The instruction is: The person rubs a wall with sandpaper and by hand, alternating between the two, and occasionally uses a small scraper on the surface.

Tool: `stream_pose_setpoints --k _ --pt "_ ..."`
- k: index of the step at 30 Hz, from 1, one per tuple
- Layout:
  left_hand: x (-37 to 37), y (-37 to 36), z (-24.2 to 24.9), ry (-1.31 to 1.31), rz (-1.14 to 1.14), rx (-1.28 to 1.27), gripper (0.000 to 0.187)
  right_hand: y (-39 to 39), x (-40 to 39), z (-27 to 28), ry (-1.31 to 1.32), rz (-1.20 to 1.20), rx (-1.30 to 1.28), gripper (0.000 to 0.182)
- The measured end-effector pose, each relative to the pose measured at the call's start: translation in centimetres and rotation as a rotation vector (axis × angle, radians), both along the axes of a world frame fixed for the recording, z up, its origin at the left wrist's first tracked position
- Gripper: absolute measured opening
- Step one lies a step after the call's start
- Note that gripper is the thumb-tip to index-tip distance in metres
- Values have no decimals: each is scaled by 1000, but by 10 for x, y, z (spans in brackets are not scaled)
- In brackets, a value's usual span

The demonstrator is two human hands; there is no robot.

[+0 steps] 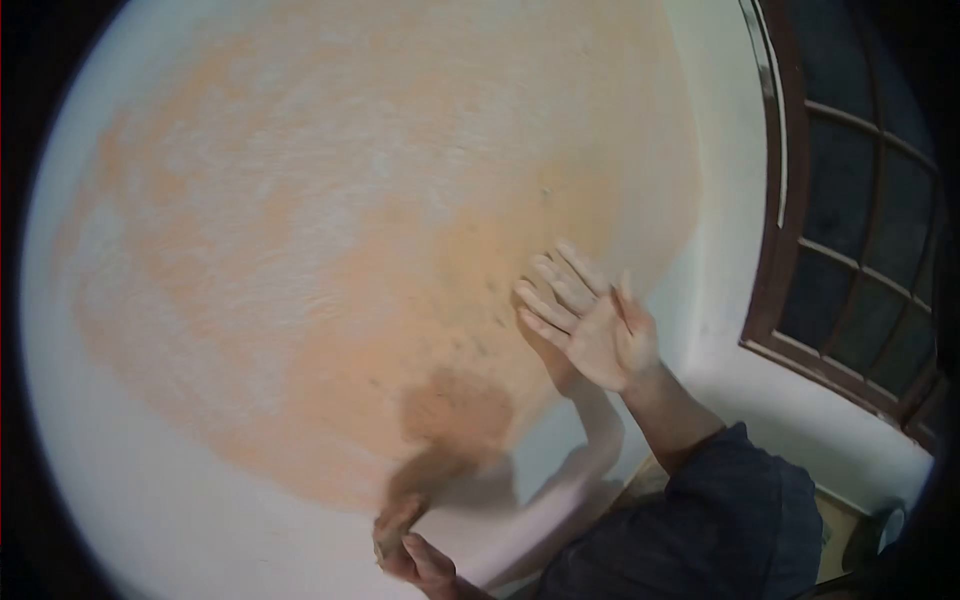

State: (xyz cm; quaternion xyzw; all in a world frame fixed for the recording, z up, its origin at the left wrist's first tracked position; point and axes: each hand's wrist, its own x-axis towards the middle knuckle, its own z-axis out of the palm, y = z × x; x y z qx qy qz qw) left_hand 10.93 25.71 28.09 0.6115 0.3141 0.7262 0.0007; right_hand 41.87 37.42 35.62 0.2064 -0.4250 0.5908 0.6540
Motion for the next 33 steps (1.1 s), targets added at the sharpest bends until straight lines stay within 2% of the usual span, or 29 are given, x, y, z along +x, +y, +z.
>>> stream_pose_setpoints --k 1,2,3,4,5,6,8,9,11,12,14,15,17,19,21,23,25,26,27,28,29,30,32,33 --pt "12 2 0 -65 24 57 41 2 7 -9 15 199 34 80" --pt "22 4 -2 -102 -22 -9 33 3 11 -21 17 196 10 80" --pt "30 9 -2 -105 -17 -26 33 3 13 -32 -28 232 39 77" --pt "38 16 -1 37 -7 4 30 6 16 -45 -75 268 74 73" --pt "47 22 -1 181 -1 40 28 13 16 -73 -147 131 -13 65" --pt "61 25 -3 180 -94 -11 21 16 19 -99 -217 -14 -96 57" --pt "93 31 -3 232 -179 -85 17 -5 38 -96 -800 -695 1 52" --pt "109 32 -3 286 -249 -169 14 -4 51 -91 -795 -711 -17 52" --pt "135 36 -6 321 -262 -229 10 1 66 -80 -943 -569 -4 44" --pt "150 42 -4 333 -260 -231 9 8 76 -81 -931 -579 -25 44" --pt "180 59 -6 371 -196 -225 9 25 98 -88 -781 -652 200 42" --pt "199 67 -9 386 -214 -235 9 24 108 -84 -774 -664 178 42" --pt "238 80 -15 118 -391 -383 5 20 134 -81 -723 -763 296 35" --pt "276 102 -27 314 -309 -340 7 24 162 -108 -697 -703 277 34" --pt "328 116 -38 273 -362 -503 9 32 201 -125 -659 -649 267 33" --pt "374 133 -41 311 -345 -616 12 33 252 -146 -698 -591 -27 25" --pt "418 147 -26 505 -469 -714 28 57 309 -187 -701 -588 -306 19" --pt "432 152 -22 525 -465 -731 28 79 337 -207 -362 -436 -420 24" --pt "446 156 -18 600 -418 -733 38 99 369 -217 -29 -281 -518 28" --pt "461 160 -15 666 -371 -728 48 114 407 -209 -289 -903 -421 28" --pt "468 164 -14 661 -365 -733 48 128 439 -198 -558 -1514 -271 29" --pt "469 167 -15 663 -376 -739 51 138 454 -181 -560 -1506 -265 29" --pt "475 169 -11 648 -373 -731 53 162 469 -148 -422 -1822 -103 30" --pt "478 170 -11 640 -364 -735 53 186 482 -141 -503 -1933 82 34"
